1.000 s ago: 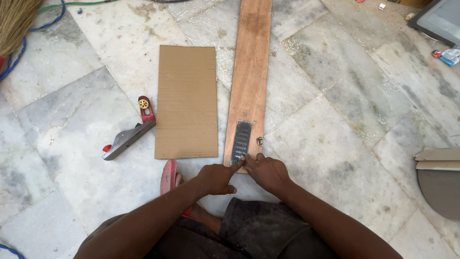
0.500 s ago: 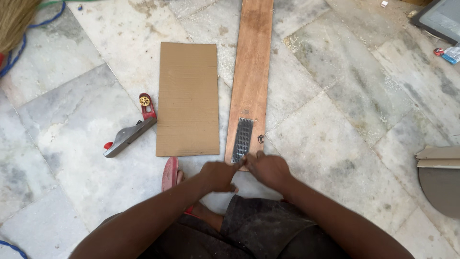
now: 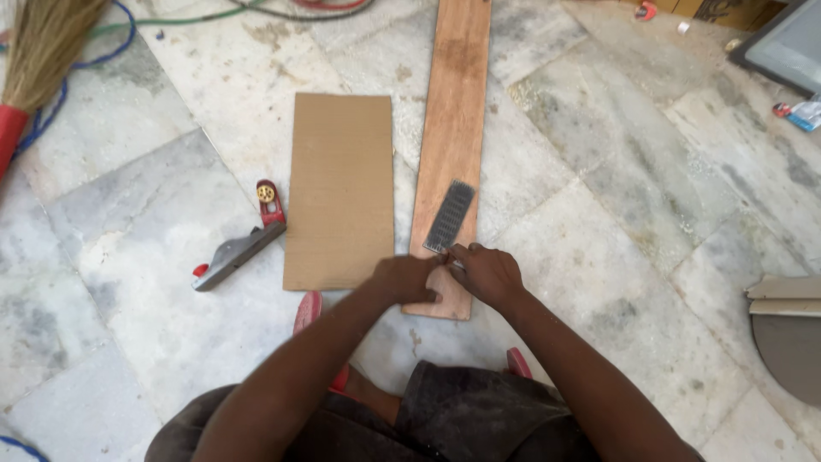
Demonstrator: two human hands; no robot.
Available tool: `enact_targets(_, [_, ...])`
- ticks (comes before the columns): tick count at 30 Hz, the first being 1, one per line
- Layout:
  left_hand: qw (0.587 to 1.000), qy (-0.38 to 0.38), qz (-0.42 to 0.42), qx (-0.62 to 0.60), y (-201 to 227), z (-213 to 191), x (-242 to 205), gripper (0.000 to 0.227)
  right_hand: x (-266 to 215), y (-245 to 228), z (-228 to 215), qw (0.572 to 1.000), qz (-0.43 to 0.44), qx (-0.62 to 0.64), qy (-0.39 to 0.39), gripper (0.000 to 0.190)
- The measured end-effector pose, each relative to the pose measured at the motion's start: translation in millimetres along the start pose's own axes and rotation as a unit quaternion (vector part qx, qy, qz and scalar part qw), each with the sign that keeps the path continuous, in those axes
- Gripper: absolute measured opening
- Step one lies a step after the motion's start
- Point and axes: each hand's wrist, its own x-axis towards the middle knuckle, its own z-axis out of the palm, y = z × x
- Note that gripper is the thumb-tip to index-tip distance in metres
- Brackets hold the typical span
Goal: The person sits on the floor and sands a long wooden plank using a wire brush and a yellow sanding block. They alternate between tools, occasionally pause to inspect the surface, and later retrieve a hammer from a shelf before returning to sanding.
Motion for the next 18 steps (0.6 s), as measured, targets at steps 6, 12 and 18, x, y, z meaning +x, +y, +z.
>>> enact_targets(6, [0.966,0.245,-0.057,-0.065,0,-12,31,0.054,-11,11,-5,0.997,0.053,0.048,0.003,0.032])
enact_targets(12, [0.953,0.296,-0.052,-0.044,37,9,23,0.063,-15,38,-16,0.967,0.209,0.139,0.045,0.042])
enact_targets(18, [0.957,0.264,-0.099,-0.061,55,31,-18,0.057,-11,28,-8,0.967,0.177,0.175,0.056,0.042])
